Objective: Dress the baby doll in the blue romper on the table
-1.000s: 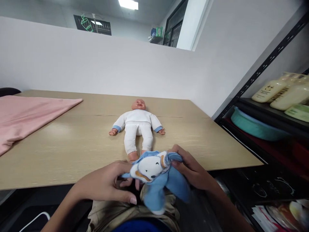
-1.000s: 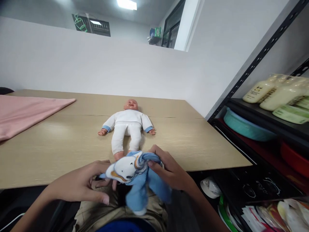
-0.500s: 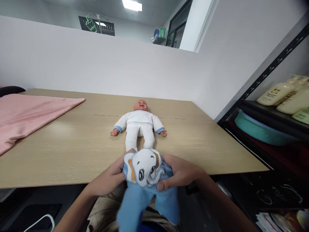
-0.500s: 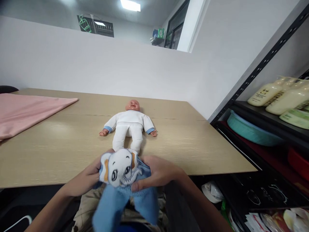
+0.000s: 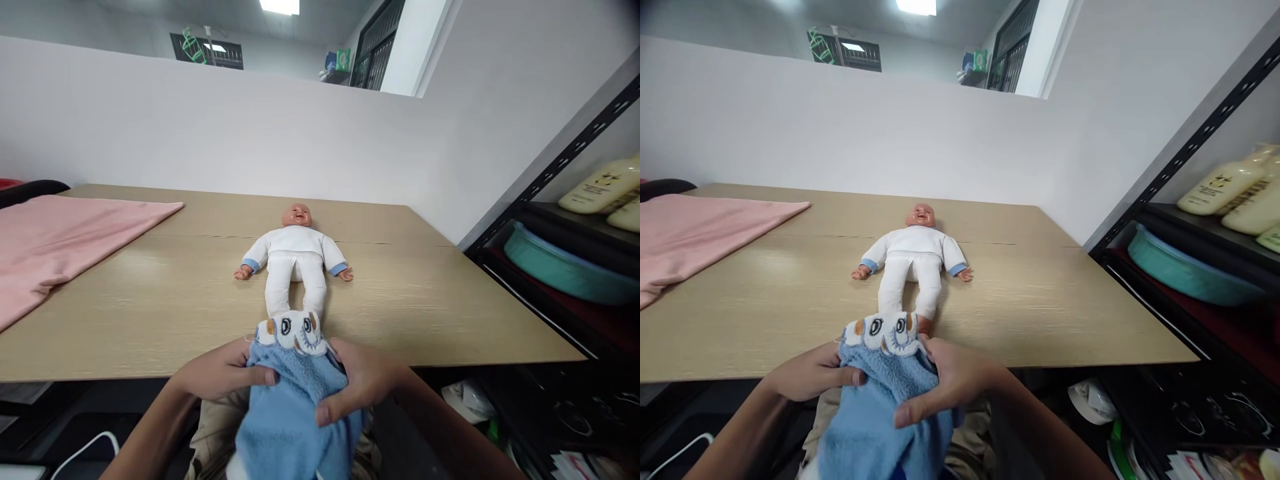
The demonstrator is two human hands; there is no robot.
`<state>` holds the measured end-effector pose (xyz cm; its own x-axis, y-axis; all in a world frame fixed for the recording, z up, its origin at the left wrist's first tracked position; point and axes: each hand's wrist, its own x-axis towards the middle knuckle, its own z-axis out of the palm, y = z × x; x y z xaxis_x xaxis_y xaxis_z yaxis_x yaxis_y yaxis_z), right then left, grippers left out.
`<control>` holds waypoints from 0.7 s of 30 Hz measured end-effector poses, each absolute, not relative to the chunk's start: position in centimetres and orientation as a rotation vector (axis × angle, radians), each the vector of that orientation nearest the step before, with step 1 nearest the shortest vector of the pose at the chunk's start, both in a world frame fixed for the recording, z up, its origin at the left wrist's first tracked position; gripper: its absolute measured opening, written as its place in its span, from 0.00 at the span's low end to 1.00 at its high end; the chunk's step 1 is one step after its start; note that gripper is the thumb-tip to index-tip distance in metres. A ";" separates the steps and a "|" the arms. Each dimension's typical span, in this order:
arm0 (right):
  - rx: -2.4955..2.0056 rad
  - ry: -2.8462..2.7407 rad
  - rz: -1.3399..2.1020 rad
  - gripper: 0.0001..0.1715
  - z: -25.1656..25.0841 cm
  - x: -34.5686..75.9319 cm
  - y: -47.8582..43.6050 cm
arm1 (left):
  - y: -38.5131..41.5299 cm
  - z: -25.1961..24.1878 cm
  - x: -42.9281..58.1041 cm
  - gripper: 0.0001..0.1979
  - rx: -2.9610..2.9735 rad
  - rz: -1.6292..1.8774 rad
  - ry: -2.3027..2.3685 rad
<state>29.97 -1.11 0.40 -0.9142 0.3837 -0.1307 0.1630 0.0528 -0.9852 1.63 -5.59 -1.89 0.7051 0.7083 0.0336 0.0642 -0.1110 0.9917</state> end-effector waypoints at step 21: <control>-0.470 -1.569 2.406 0.45 -1.2 26.7 -0.4 | -8.3 -4.9 1.9 0.32 1.010 0.820 0.884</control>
